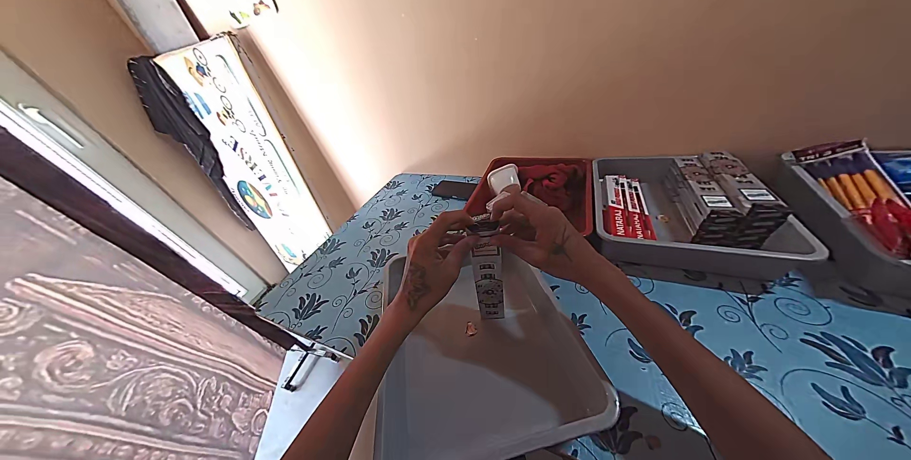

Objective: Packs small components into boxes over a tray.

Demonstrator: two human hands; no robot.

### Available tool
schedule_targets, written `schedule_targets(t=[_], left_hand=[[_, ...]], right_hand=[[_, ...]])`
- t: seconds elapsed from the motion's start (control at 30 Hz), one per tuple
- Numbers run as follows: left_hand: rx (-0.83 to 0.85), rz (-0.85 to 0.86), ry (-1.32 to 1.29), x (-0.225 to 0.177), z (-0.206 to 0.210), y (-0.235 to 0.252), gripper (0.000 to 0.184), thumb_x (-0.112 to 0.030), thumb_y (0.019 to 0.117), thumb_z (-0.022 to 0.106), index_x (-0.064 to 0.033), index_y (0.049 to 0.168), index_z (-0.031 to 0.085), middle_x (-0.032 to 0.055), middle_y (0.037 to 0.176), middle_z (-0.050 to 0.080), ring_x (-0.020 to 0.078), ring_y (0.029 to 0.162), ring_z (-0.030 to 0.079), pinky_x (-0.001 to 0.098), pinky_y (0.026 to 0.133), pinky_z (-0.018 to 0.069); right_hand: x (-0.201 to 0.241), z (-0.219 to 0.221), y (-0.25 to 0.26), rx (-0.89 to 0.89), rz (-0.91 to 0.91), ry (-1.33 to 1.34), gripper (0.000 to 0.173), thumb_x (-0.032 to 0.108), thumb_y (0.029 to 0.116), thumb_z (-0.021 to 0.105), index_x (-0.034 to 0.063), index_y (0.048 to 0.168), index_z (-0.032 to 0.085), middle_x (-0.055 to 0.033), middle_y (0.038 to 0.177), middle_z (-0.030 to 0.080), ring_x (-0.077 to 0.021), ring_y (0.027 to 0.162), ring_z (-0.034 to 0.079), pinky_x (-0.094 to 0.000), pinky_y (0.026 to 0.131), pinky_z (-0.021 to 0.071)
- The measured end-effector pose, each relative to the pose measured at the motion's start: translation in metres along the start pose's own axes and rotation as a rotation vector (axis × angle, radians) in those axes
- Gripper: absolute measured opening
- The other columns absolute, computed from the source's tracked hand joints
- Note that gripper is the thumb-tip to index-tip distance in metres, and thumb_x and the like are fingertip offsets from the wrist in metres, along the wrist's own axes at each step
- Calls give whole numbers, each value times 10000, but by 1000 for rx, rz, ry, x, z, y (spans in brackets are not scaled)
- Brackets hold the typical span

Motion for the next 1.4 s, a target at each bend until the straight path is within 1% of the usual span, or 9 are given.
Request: schedule_targets(t=[0.1,0.23,0.47,0.73,0.87,1.0,1.17,1.3,1.4], left_hand=[[-23,-56,-77,5,-1,-1,231,6,925,673,10,1153,640,61,1071,701,55,861,714,221,759,608],[-30,-158,-218,11,3,-1,275,28,928,649,-3,1193,580,19,1030,684,43,885,699,229,803,599],[110,-216,-182,20,34,-13,934,12,776,816,-132,1497,240,85,1213,657,139,1058,699,336,878,603],[99,-164,-115,5,36,-18,836,-33,846,799,-112,1530,325,163,1183,667,205,1009,719,363,832,618],[220,21,-25,-12,35,-20,792,-64,855,785,-69,1515,347,156,1173,694,214,1036,718,380,887,598],[382,347,149,-49,46,-14,995,-75,863,752,1,1605,94,142,1219,705,208,1086,719,388,898,592],[521,595,231,-93,79,-4,998,11,798,740,60,1591,137,167,1192,716,257,964,737,373,818,588],[445,636,294,-123,82,9,918,-148,842,787,37,1577,268,205,1416,584,323,1246,623,438,1029,504],[164,618,231,-150,28,10,632,-320,965,681,-19,1483,479,152,1425,591,242,1310,579,401,1070,480]], right_hand=[[-1,3,2,3,21,-19,274,73,921,687,11,1174,603,-80,1009,681,-79,808,685,-210,711,577],[7,8,3,106,98,-216,368,123,975,640,25,1315,539,-119,1001,682,-210,834,699,-385,729,588],[21,9,-1,26,42,-287,337,59,931,684,12,1245,571,-124,916,673,-234,764,675,-412,669,577],[36,2,-9,122,26,-401,484,149,934,739,44,1382,590,-139,1049,707,-240,802,695,-423,710,594],[50,-10,-27,71,40,-431,555,193,893,787,68,1391,576,-137,1294,622,-231,1063,675,-380,854,593],[77,-31,-62,24,65,-569,693,260,878,775,50,1473,490,-134,1391,605,-217,1192,645,-346,956,560],[105,-54,-101,-55,91,-832,463,292,867,713,54,1261,668,-125,1182,703,-225,1056,699,-330,835,580],[115,-84,-122,-149,-2,-1010,449,278,818,748,5,1173,708,-157,1114,733,-279,1032,712,-359,892,570],[109,-122,-140,-228,27,-1105,459,210,805,764,-31,1187,686,-209,1137,716,-356,1027,701,-446,905,564]])
Point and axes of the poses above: each hand's wrist, its own y-axis towards the middle knuckle, its own z-axis out of the palm, x = y × z, the point moved 5 cm from there along y, towards the middle knuckle
